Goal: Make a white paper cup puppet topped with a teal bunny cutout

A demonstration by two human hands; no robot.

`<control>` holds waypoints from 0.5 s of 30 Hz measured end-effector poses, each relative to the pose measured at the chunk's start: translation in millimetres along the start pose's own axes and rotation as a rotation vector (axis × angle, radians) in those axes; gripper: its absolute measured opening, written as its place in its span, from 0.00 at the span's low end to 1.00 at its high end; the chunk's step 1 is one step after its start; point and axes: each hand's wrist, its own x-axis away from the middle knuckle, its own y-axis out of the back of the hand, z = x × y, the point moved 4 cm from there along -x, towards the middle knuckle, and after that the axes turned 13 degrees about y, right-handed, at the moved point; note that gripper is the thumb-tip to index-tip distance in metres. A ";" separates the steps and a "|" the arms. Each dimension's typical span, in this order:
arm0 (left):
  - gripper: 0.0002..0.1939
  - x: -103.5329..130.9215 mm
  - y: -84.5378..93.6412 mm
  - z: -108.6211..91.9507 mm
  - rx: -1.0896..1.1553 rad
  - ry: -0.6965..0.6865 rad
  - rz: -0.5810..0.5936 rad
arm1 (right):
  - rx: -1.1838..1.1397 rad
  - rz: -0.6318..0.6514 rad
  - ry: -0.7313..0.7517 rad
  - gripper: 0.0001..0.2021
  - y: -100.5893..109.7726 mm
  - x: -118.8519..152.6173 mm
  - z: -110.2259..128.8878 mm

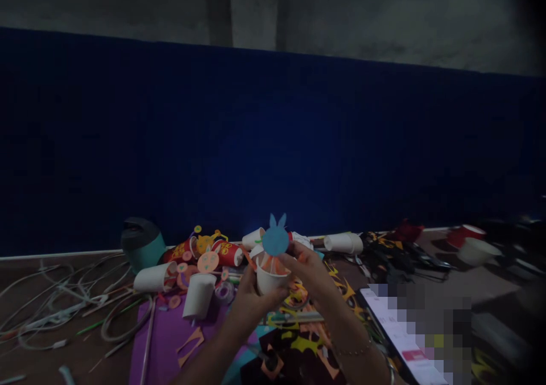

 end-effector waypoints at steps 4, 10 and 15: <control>0.40 -0.8 6.4 -0.6 0.023 0.002 -0.049 | -0.039 0.137 -0.038 0.23 -2.0 2.0 -0.8; 0.36 -6.4 13.4 0.2 -0.019 0.036 0.010 | -0.092 0.226 -0.045 0.20 -6.0 3.9 -4.7; 0.26 -18.7 41.4 -27.1 -0.060 0.030 -0.067 | 0.038 0.148 -0.143 0.21 7.0 -0.2 -20.5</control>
